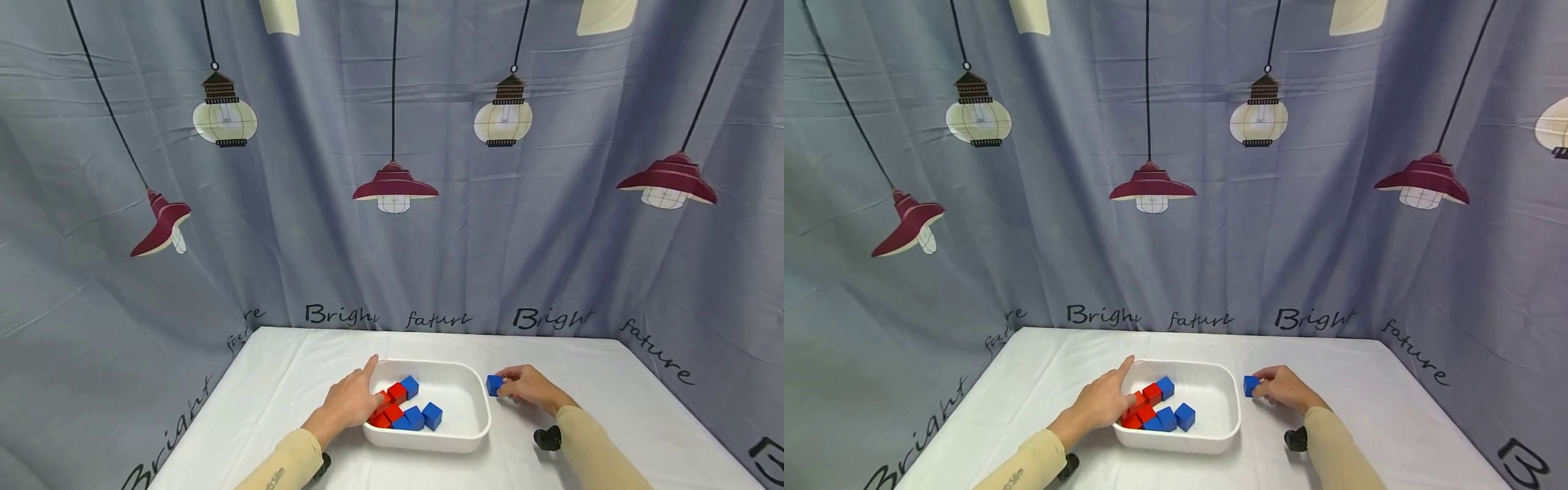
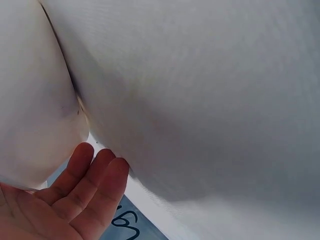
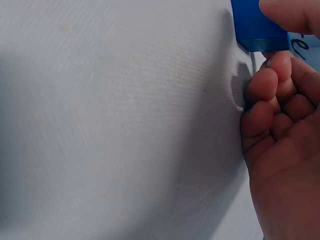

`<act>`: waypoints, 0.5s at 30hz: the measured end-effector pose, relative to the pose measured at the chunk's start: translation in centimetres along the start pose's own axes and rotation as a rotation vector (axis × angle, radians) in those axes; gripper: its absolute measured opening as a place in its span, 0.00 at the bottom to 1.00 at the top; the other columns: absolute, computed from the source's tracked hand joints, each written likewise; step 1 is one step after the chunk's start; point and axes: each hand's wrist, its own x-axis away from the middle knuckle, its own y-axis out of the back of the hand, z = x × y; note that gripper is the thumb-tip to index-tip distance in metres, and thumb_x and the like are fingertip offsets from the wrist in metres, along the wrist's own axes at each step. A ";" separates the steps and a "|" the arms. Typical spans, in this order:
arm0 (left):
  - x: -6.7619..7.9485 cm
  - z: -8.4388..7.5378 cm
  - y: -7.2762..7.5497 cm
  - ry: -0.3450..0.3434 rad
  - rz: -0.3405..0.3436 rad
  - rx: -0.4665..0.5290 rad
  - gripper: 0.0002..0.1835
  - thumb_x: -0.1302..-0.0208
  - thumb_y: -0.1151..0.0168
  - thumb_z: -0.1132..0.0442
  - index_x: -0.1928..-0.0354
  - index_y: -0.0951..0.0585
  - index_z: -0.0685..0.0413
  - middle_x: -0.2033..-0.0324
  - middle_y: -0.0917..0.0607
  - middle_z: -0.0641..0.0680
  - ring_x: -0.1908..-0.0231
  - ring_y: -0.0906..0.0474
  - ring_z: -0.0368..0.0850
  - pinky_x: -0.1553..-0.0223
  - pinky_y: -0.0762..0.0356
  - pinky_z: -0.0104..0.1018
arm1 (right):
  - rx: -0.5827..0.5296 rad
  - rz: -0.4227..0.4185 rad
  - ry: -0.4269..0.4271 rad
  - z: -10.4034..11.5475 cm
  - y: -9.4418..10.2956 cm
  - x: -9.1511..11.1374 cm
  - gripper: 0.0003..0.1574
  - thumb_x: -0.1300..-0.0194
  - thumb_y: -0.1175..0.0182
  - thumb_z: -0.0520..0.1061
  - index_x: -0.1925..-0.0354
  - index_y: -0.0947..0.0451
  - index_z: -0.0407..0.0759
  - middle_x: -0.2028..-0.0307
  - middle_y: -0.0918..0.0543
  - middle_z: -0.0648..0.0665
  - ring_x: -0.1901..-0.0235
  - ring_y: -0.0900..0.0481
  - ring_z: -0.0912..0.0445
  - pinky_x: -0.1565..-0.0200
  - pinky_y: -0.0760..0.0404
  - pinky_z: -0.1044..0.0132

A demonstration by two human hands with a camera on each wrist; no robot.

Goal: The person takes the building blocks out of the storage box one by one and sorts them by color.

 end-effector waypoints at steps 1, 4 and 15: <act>-0.1 -0.1 0.0 -0.004 0.001 0.002 0.43 0.38 0.38 0.50 0.22 0.41 0.48 0.42 0.20 0.61 0.50 0.21 0.56 0.45 0.24 0.62 | 0.005 -0.008 0.002 -0.1 0.0 0.1 0.34 0.46 0.32 0.40 0.41 0.23 0.30 0.67 0.20 0.45 0.70 0.26 0.53 0.66 0.30 0.63; -0.1 -0.2 -0.1 -0.008 0.009 0.001 0.43 0.38 0.38 0.51 0.22 0.41 0.49 0.42 0.20 0.61 0.50 0.21 0.56 0.45 0.24 0.62 | 0.012 -0.018 0.010 -0.4 0.0 0.4 0.34 0.47 0.33 0.39 0.41 0.24 0.30 0.69 0.22 0.45 0.70 0.27 0.54 0.66 0.30 0.63; -0.3 0.0 0.1 -0.015 -0.001 -0.022 0.43 0.39 0.37 0.50 0.23 0.41 0.49 0.43 0.20 0.60 0.51 0.21 0.55 0.46 0.23 0.62 | 0.002 -0.059 0.015 0.0 -0.6 0.5 0.31 0.49 0.34 0.35 0.44 0.22 0.31 0.73 0.27 0.48 0.71 0.28 0.55 0.69 0.29 0.65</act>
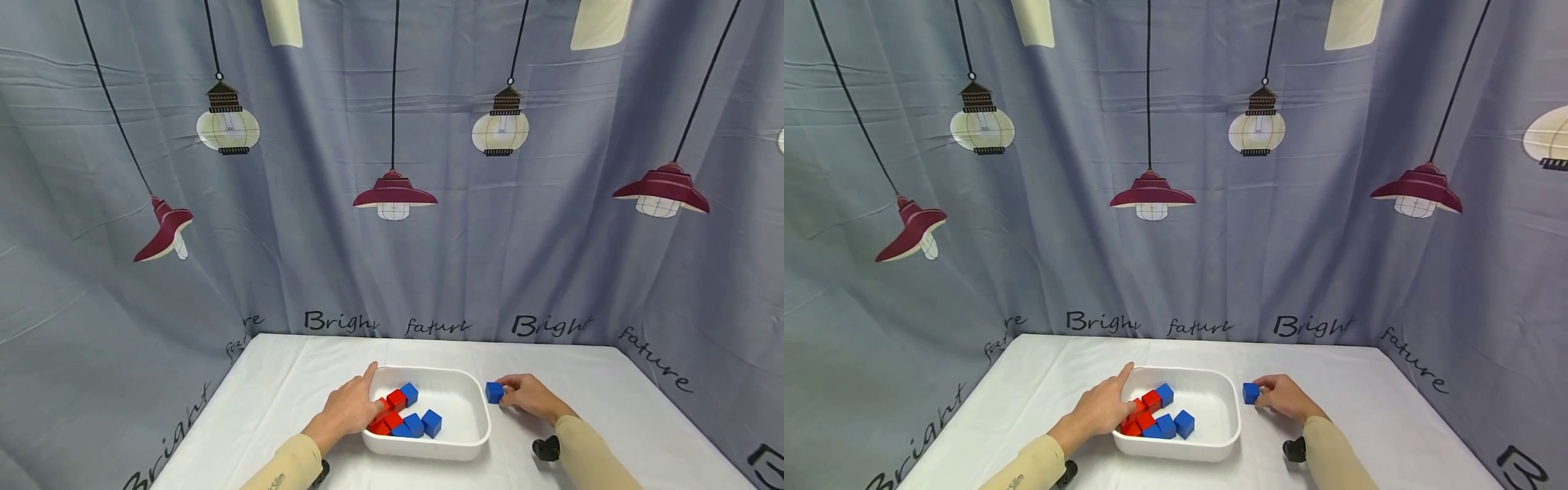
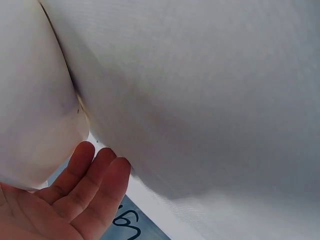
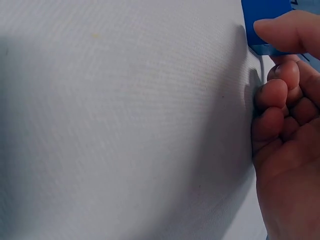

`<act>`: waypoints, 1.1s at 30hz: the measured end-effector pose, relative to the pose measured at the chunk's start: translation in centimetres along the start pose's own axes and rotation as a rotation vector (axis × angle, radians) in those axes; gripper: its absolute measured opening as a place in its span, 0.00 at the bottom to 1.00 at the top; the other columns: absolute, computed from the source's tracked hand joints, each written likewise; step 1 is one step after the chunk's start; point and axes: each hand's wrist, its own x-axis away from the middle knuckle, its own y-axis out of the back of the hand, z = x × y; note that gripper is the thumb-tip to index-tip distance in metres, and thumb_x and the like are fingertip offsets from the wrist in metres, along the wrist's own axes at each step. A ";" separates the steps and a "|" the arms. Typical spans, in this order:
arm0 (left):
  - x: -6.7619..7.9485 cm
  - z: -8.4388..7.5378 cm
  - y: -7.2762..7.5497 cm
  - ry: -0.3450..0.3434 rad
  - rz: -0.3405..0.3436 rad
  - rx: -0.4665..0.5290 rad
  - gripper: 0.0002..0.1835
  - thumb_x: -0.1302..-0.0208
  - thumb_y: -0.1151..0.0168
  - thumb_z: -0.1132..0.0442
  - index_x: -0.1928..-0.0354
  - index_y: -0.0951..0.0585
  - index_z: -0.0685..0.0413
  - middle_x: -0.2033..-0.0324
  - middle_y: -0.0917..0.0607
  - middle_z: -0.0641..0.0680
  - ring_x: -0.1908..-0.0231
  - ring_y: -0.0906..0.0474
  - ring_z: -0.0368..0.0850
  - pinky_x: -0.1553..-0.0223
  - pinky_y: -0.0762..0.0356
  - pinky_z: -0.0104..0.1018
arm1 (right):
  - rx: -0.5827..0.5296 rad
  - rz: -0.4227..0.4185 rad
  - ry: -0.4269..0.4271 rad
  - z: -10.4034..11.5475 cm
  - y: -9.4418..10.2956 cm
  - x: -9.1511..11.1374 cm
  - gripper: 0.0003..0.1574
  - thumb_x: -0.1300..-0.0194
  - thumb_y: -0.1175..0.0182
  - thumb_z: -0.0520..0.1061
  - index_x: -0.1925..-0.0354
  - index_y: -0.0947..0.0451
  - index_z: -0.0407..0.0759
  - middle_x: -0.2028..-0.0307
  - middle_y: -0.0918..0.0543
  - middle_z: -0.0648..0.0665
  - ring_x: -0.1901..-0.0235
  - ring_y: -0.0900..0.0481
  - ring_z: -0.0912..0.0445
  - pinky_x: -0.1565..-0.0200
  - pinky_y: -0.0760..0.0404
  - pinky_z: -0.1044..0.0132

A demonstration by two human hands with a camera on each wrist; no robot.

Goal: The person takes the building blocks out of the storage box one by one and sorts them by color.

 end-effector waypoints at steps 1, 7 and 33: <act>0.0 0.0 0.0 0.002 0.000 -0.001 0.43 0.39 0.37 0.50 0.23 0.41 0.49 0.43 0.20 0.61 0.51 0.21 0.55 0.46 0.23 0.62 | 0.001 -0.002 -0.007 0.1 0.0 -0.1 0.31 0.49 0.34 0.35 0.44 0.21 0.31 0.72 0.26 0.48 0.70 0.28 0.55 0.69 0.29 0.65; -0.2 -0.2 0.3 -0.009 -0.022 0.003 0.43 0.38 0.38 0.51 0.22 0.41 0.49 0.43 0.20 0.61 0.50 0.21 0.56 0.46 0.23 0.62 | 0.002 -0.011 0.018 0.3 0.2 -0.2 0.32 0.48 0.34 0.34 0.42 0.23 0.30 0.73 0.28 0.47 0.70 0.28 0.54 0.68 0.30 0.65; 0.4 -0.1 0.3 0.013 -0.005 0.010 0.42 0.37 0.38 0.50 0.22 0.41 0.48 0.43 0.20 0.61 0.50 0.21 0.56 0.45 0.23 0.62 | 0.047 -0.017 0.024 0.1 -0.5 0.1 0.32 0.46 0.32 0.38 0.42 0.22 0.30 0.74 0.27 0.47 0.71 0.29 0.54 0.65 0.32 0.62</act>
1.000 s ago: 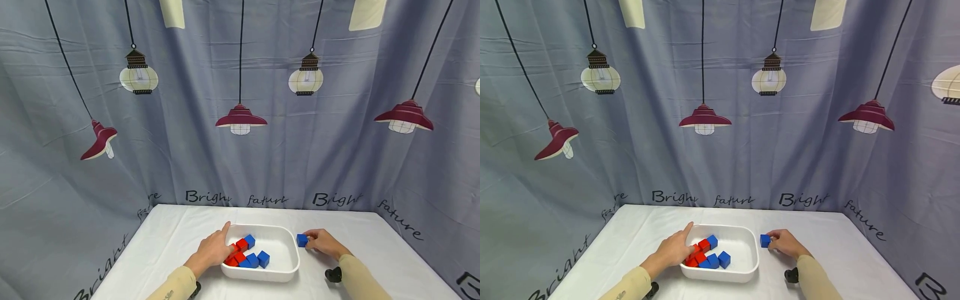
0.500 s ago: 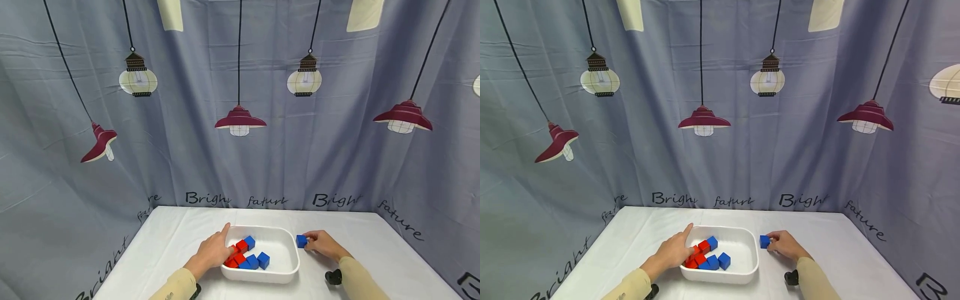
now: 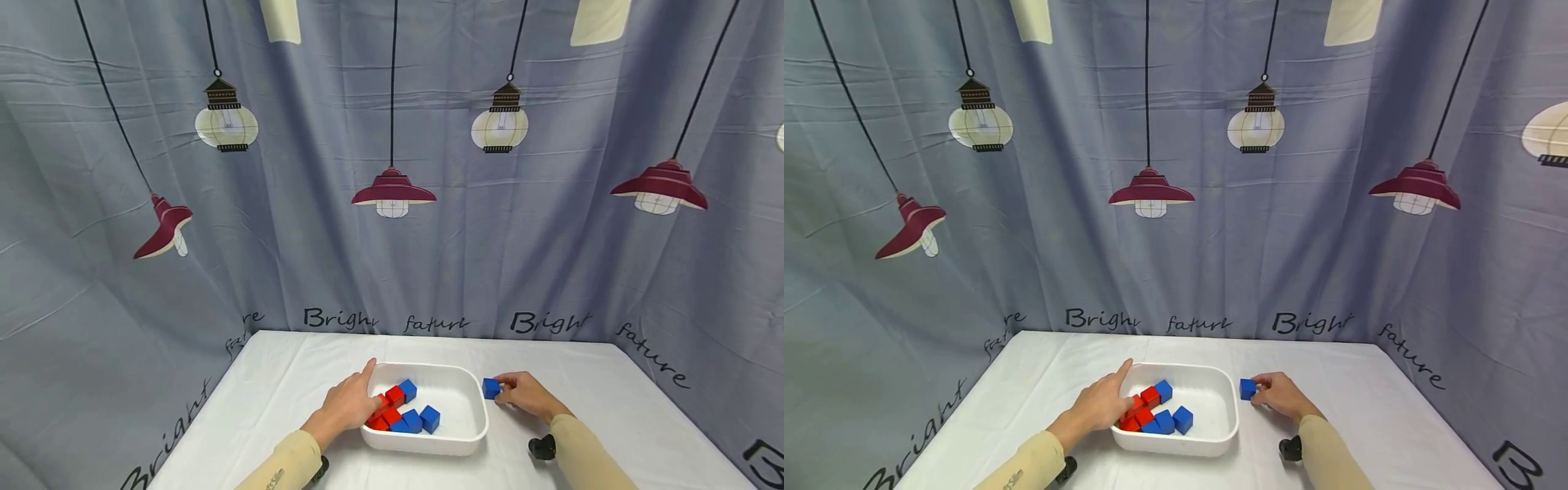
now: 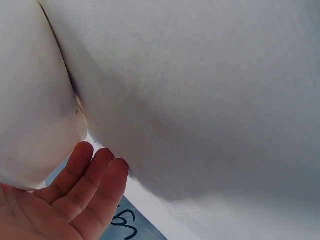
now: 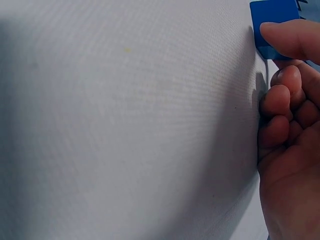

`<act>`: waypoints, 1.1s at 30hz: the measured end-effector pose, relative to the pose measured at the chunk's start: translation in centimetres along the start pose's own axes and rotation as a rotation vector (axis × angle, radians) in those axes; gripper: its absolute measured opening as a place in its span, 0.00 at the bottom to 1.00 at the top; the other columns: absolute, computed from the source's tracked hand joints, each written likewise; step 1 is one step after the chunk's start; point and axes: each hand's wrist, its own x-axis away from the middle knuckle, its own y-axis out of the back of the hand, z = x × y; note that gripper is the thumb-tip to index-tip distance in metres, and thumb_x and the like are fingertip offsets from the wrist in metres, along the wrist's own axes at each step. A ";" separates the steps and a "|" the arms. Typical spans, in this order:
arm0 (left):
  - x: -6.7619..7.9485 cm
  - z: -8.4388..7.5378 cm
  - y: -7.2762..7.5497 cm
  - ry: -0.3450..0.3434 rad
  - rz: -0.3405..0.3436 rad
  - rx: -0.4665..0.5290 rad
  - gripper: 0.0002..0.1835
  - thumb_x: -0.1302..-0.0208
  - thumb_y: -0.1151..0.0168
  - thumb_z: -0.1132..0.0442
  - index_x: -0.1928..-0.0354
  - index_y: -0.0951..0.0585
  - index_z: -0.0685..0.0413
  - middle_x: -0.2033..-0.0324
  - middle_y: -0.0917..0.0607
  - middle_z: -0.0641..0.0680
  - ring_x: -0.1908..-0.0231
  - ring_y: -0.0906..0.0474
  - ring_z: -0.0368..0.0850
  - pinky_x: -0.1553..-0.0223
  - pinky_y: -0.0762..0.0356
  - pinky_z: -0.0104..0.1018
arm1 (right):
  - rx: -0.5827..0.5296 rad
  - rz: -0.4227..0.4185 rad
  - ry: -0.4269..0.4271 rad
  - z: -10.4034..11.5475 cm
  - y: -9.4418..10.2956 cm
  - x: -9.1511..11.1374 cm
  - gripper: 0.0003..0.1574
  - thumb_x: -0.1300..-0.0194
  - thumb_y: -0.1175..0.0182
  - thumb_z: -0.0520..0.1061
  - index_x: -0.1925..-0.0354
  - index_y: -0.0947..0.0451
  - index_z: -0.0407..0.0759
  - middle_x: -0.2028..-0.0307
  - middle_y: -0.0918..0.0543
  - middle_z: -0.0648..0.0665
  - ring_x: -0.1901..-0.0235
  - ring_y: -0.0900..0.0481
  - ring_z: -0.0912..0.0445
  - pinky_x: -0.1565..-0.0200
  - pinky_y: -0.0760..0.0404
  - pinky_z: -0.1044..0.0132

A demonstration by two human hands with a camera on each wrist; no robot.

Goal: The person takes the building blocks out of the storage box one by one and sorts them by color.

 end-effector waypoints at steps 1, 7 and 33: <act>0.0 0.0 0.0 0.004 0.002 -0.001 0.42 0.37 0.38 0.50 0.22 0.41 0.48 0.42 0.20 0.61 0.50 0.21 0.56 0.45 0.23 0.62 | -0.001 0.002 -0.002 0.0 -0.1 0.0 0.31 0.45 0.32 0.38 0.42 0.22 0.30 0.74 0.27 0.47 0.70 0.29 0.54 0.65 0.32 0.62; 0.1 0.1 0.0 0.019 0.010 0.004 0.43 0.37 0.37 0.50 0.22 0.41 0.48 0.42 0.20 0.61 0.49 0.21 0.56 0.44 0.24 0.62 | -0.004 0.013 -0.017 -0.1 -0.3 -0.1 0.32 0.44 0.32 0.38 0.40 0.23 0.30 0.72 0.26 0.46 0.69 0.28 0.54 0.66 0.31 0.63; -0.4 0.0 0.1 0.016 0.023 -0.008 0.42 0.37 0.39 0.49 0.22 0.42 0.46 0.42 0.20 0.60 0.49 0.21 0.55 0.45 0.23 0.62 | -0.061 0.112 0.010 -0.4 3.0 0.0 0.36 0.40 0.30 0.49 0.36 0.25 0.38 0.70 0.22 0.44 0.71 0.25 0.51 0.59 0.28 0.59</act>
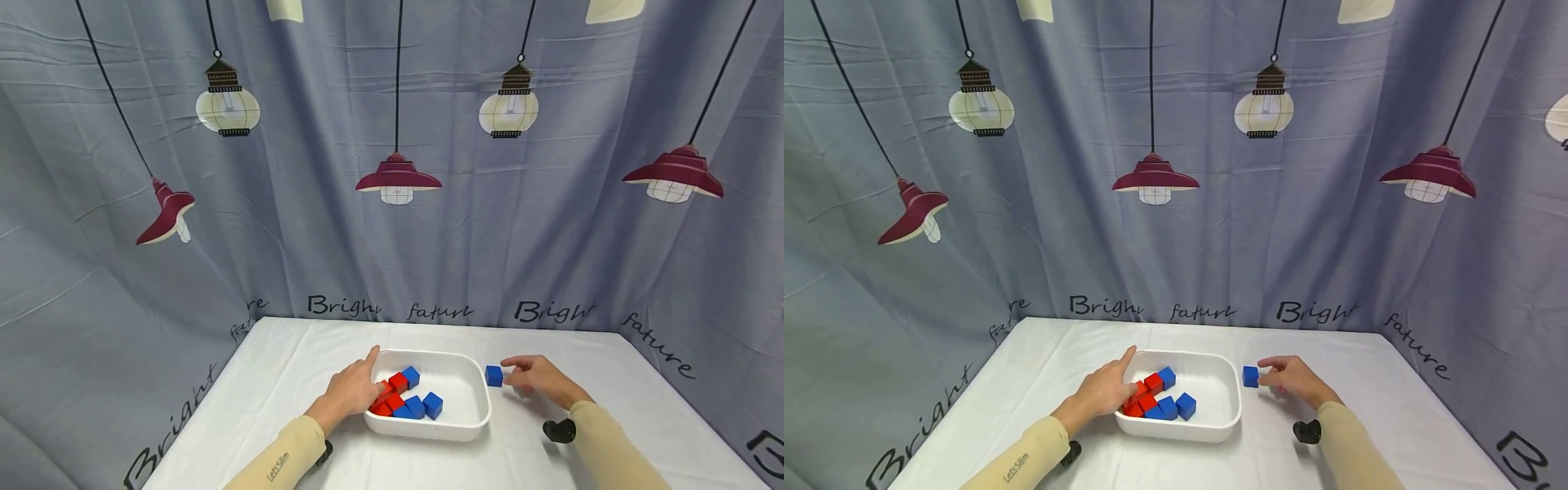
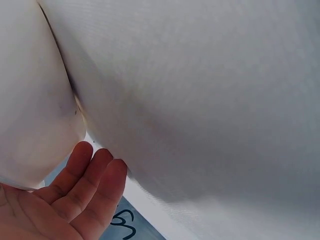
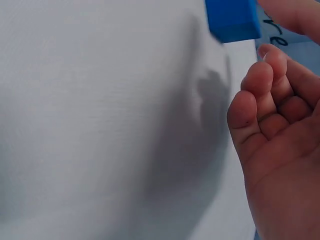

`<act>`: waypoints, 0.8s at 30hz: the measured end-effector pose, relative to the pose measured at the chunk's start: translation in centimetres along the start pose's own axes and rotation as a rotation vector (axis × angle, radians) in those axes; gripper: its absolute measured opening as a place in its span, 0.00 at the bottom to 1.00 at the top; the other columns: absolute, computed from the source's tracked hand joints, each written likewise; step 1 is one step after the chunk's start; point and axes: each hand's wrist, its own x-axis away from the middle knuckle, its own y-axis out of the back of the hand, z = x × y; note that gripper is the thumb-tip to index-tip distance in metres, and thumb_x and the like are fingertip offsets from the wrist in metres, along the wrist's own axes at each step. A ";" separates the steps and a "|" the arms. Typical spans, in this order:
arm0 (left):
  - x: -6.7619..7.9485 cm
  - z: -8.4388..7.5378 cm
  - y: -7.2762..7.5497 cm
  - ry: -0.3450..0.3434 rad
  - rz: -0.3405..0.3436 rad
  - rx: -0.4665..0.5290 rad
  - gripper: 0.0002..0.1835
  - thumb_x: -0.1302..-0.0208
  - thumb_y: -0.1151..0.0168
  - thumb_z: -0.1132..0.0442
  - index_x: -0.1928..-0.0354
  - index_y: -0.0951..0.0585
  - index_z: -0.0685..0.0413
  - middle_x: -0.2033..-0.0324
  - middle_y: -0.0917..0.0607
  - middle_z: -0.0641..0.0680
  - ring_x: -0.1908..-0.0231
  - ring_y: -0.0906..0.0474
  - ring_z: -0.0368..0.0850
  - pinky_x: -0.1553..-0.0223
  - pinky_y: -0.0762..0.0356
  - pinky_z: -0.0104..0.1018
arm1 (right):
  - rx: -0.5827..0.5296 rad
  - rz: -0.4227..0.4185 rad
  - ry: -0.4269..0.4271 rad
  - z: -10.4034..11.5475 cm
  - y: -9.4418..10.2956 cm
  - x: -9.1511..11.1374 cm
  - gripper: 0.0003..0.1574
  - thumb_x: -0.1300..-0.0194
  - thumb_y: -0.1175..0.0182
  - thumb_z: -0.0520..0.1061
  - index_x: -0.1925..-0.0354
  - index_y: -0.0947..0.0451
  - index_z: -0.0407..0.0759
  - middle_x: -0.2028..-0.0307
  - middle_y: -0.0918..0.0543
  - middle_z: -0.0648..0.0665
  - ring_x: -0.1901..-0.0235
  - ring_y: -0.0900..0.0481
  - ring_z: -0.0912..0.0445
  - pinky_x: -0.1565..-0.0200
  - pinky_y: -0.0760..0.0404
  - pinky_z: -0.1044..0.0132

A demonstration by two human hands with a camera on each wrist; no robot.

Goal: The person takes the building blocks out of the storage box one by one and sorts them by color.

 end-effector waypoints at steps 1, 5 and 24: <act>0.0 0.0 0.1 0.001 -0.001 -0.001 0.42 0.36 0.39 0.49 0.22 0.42 0.46 0.41 0.20 0.59 0.49 0.21 0.55 0.45 0.24 0.62 | 0.005 0.003 0.005 0.2 0.2 0.0 0.36 0.39 0.30 0.50 0.36 0.25 0.38 0.69 0.22 0.44 0.70 0.25 0.51 0.59 0.29 0.59; -0.1 -0.1 0.1 0.003 0.001 -0.004 0.42 0.36 0.39 0.49 0.22 0.42 0.45 0.40 0.21 0.59 0.48 0.21 0.55 0.45 0.23 0.61 | 0.013 0.017 0.034 1.5 0.7 0.3 0.36 0.37 0.31 0.52 0.35 0.25 0.39 0.67 0.21 0.44 0.68 0.25 0.49 0.59 0.28 0.59; 0.4 -0.3 0.4 0.004 0.003 0.006 0.42 0.36 0.39 0.50 0.22 0.41 0.46 0.41 0.21 0.60 0.47 0.21 0.56 0.44 0.24 0.62 | -0.021 0.118 0.209 7.8 0.5 0.8 0.30 0.34 0.34 0.50 0.37 0.24 0.41 0.67 0.22 0.41 0.69 0.26 0.49 0.56 0.30 0.57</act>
